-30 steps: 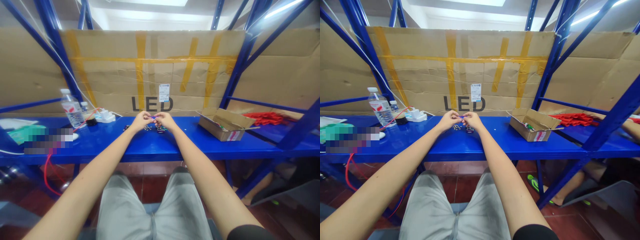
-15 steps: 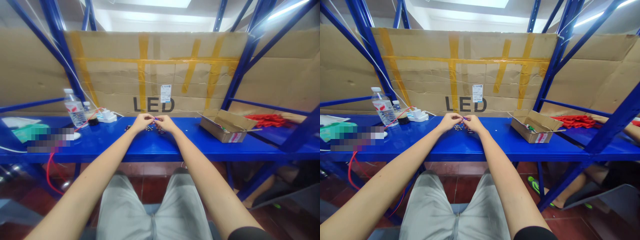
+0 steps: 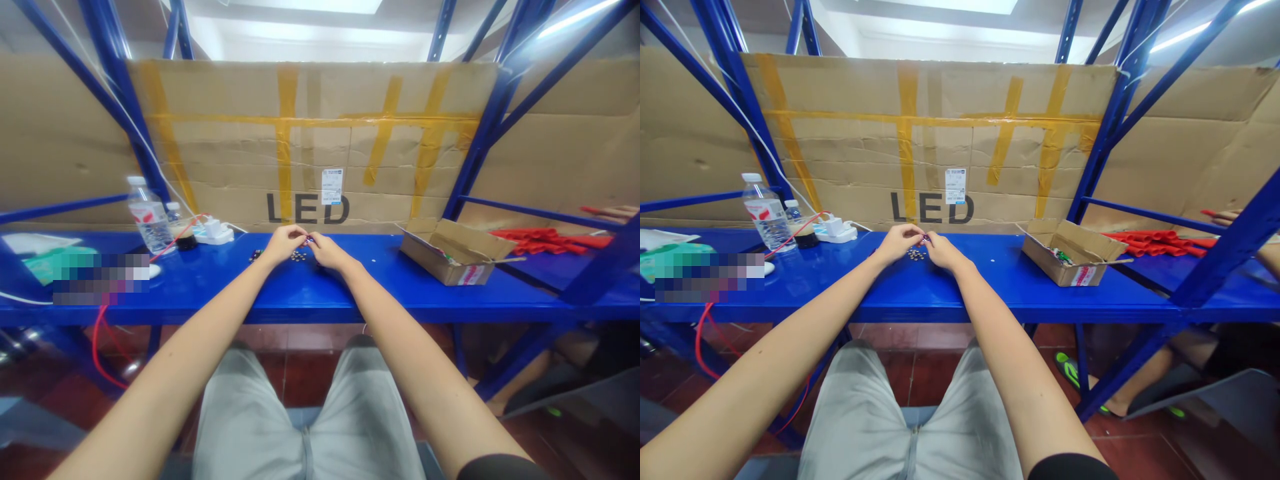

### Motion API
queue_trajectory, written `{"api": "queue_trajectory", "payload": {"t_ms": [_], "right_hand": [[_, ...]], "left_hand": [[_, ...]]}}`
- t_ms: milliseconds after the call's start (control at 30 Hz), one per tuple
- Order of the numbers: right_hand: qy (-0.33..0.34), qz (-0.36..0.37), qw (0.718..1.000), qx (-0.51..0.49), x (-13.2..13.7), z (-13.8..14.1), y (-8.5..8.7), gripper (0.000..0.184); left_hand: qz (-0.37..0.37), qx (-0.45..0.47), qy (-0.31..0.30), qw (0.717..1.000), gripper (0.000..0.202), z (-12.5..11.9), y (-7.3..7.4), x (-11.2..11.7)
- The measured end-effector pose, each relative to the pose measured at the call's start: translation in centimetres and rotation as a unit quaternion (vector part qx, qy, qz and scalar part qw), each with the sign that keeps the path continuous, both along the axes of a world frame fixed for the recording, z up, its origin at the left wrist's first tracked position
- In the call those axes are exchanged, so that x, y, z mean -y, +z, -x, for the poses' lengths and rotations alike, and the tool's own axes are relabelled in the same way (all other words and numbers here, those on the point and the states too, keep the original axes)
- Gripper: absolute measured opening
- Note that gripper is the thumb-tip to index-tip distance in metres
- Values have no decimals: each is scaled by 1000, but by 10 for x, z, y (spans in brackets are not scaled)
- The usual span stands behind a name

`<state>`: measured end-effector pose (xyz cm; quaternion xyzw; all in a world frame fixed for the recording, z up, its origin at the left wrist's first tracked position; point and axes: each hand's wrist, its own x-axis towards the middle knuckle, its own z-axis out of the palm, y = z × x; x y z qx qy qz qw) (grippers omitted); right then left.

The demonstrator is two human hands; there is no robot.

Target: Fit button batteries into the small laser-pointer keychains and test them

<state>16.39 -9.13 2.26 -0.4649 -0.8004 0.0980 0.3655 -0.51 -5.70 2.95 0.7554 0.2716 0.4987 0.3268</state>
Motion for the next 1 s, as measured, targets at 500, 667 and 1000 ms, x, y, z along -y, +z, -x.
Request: {"api": "queue_trajectory", "payload": {"t_ms": [500, 667, 1000], "right_hand": [[-59, 2, 997, 52, 6, 2, 3, 22], [-76, -8, 992, 98, 9, 4, 3, 24], [-76, 0, 992, 103, 4, 2, -1, 23]], "left_hand": [[-5, -46, -18, 999, 13, -1, 0, 2], [5, -59, -15, 998, 10, -1, 0, 4], [47, -58, -13, 997, 5, -2, -1, 2]]}}
